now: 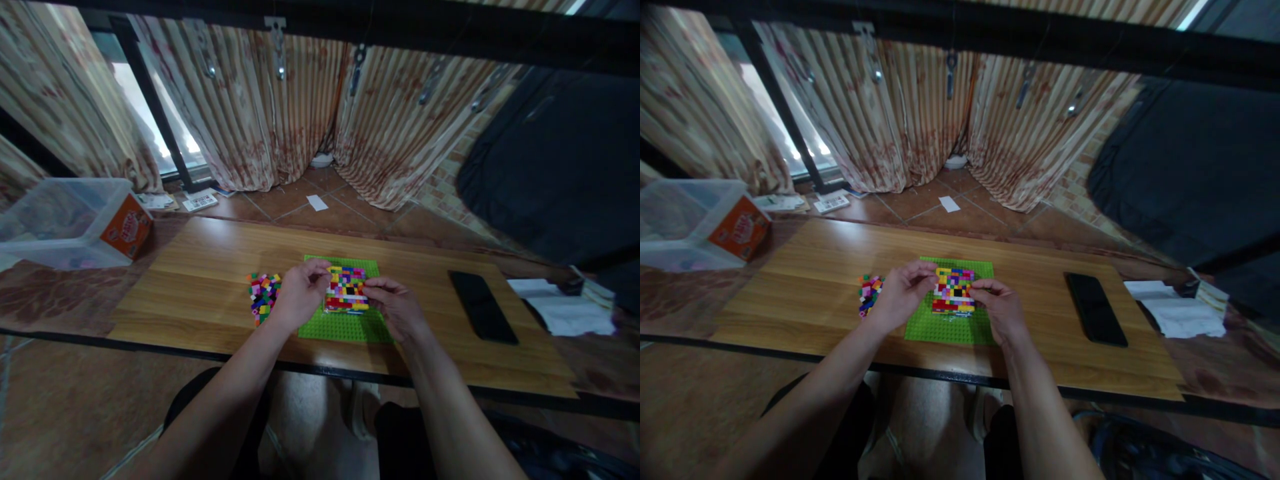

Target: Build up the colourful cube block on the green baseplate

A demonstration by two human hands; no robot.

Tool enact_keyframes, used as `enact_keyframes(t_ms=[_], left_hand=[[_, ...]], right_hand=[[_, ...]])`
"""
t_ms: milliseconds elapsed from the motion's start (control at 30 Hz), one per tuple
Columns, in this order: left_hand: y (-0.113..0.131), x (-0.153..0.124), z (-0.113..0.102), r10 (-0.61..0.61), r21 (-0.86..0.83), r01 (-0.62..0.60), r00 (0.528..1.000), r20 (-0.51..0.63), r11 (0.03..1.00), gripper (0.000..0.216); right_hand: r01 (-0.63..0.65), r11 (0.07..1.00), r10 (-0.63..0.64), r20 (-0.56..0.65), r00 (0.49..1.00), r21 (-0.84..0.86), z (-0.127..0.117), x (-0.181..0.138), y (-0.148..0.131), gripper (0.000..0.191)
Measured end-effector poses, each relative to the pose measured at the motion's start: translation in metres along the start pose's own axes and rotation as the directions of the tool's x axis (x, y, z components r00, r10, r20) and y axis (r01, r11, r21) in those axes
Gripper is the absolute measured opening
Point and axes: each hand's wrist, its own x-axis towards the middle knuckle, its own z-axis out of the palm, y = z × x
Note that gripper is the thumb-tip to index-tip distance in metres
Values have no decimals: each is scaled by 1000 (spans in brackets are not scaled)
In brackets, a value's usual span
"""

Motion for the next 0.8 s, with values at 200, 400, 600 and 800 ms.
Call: enact_keyframes(t_ms=[200,400,600,800], left_hand=[[-2,0,-3,9,37,-8,1000,-11,999,19],[-4,6,-27,42,220,-25,997,-72,975,23],[-2,4,-67,-14,597,-19,999,52,802,28],[-2,-2,-76,-77,798,-135,972,221,588,37]], right_hand=[[-42,996,41,12,999,81,1,2,2,26],[-27,998,27,0,1000,55,0,-1,6,27],[-7,1000,7,-44,999,7,-4,0,2,29],[59,998,-57,-86,995,21,-3,0,-7,27]])
